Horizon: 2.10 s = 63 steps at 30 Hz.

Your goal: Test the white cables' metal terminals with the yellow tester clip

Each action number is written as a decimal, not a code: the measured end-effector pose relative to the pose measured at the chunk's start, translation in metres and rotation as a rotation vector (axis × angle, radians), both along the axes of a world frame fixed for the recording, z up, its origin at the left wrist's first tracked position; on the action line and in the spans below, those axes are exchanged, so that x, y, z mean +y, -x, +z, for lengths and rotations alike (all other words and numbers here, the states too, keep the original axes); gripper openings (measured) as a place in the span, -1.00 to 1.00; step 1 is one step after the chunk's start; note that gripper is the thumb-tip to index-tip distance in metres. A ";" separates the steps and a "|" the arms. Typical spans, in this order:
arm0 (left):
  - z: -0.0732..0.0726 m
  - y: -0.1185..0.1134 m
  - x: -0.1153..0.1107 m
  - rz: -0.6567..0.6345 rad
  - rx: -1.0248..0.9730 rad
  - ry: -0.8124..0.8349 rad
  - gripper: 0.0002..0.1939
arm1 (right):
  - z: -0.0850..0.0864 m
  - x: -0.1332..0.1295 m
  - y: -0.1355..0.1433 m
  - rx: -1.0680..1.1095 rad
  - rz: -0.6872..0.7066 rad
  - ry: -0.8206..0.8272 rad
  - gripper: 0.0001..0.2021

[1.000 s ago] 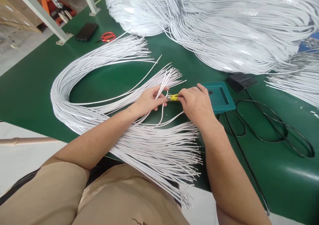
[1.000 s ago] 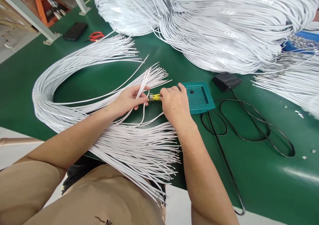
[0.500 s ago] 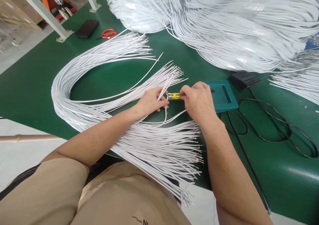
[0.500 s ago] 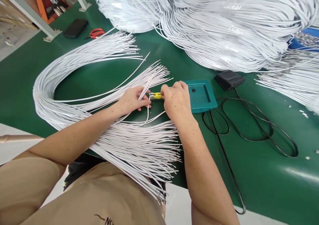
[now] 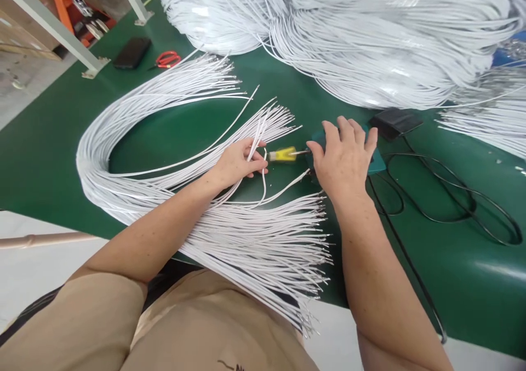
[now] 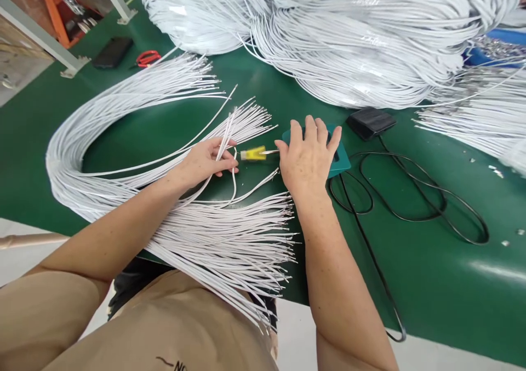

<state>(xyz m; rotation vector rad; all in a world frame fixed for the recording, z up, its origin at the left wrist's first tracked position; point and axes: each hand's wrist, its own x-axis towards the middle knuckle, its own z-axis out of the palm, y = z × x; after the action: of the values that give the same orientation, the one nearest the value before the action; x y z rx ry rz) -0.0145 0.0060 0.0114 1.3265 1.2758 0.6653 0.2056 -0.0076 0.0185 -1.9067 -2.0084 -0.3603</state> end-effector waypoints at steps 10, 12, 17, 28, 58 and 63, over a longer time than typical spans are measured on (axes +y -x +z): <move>0.010 0.008 -0.005 -0.044 -0.201 0.021 -0.70 | 0.021 -0.053 0.065 0.080 0.888 0.335 -0.84; 0.012 0.008 -0.007 -0.063 -0.210 0.032 -0.70 | 0.016 -0.060 0.075 0.012 0.852 0.394 -0.86; 0.016 0.004 -0.012 -0.098 -0.233 -0.010 -0.68 | 0.017 -0.069 0.083 -0.021 0.806 0.504 -0.87; 0.013 -0.007 -0.015 -0.224 -0.008 -0.078 -0.71 | 0.018 -0.070 0.088 0.038 0.740 0.588 -0.83; 0.027 -0.056 -0.016 -0.359 0.129 -0.053 -0.66 | 0.011 -0.076 0.090 -0.006 0.775 0.525 -0.85; 0.028 -0.052 -0.018 -0.326 0.091 -0.043 -0.66 | 0.017 -0.075 0.091 -0.033 0.742 0.583 -0.81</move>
<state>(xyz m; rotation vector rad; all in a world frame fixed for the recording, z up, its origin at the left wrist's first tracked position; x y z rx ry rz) 0.0372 -0.0120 0.0392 1.5719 1.0862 0.4092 0.1145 -0.0827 0.0351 -1.2334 -2.8574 0.4300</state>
